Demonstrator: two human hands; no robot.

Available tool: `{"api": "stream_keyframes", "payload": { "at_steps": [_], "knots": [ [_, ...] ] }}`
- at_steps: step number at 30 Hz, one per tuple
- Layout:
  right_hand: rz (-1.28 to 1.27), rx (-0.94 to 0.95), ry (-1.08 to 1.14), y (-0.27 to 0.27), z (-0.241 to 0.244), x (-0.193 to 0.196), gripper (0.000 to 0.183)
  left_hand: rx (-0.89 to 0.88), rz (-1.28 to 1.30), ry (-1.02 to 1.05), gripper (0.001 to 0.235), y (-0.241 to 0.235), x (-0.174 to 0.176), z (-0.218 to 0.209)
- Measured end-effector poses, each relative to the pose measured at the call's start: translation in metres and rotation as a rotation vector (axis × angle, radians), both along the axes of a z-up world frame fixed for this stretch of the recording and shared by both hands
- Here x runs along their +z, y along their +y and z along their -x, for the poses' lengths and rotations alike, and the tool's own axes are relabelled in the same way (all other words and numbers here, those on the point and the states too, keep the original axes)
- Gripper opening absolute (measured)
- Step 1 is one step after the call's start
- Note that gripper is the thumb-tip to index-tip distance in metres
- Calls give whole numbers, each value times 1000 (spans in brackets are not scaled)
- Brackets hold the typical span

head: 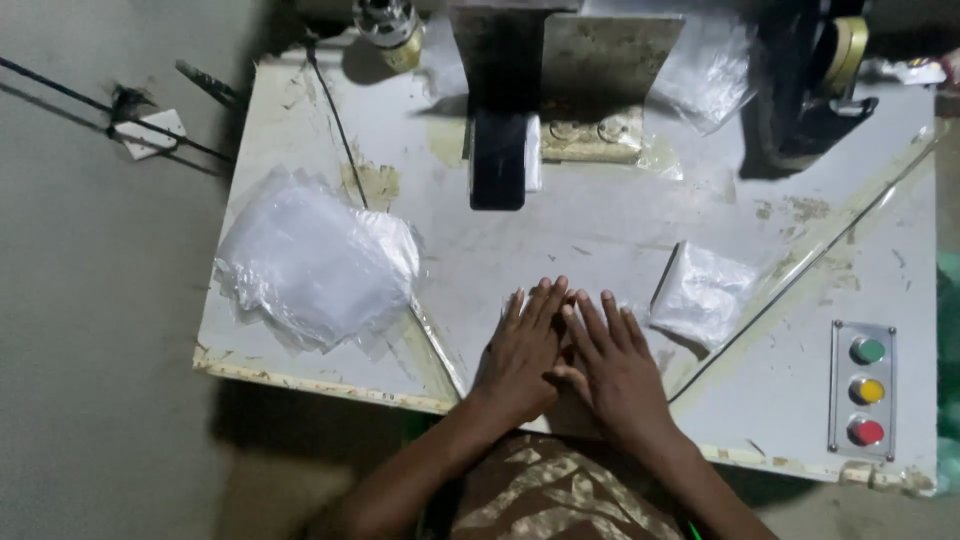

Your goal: Folding and stacking clear plastic bags on a workbench in a factory setting.

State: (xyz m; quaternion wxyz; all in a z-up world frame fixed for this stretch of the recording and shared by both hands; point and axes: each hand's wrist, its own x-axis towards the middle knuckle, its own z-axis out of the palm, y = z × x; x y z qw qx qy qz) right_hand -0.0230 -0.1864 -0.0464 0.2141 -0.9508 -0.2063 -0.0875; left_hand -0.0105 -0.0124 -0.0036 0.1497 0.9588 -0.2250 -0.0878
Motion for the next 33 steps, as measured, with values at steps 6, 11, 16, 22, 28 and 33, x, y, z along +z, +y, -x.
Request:
{"api": "stream_keyframes", "payload": {
  "at_steps": [6,11,16,22,28,33],
  "knots": [
    [331,85,21,-5,9,-33,86,-25,-131,-83,66,4,-14,9],
    [309,-87,62,-30,-15,-15,77,76,81,-62,59,8,-15,-9],
    [100,-112,63,-19,16,-13,58,170,-34,4,72,2,6,-3],
    [-15,-74,177,-26,2,1,49,-26,75,-89,55,2,-9,-25],
    [-39,118,377,-34,-7,21,27,-229,353,116,21,4,-41,-23],
    [-326,155,734,-46,-17,53,16,-261,551,232,22,15,1,-12]
  ]
}}
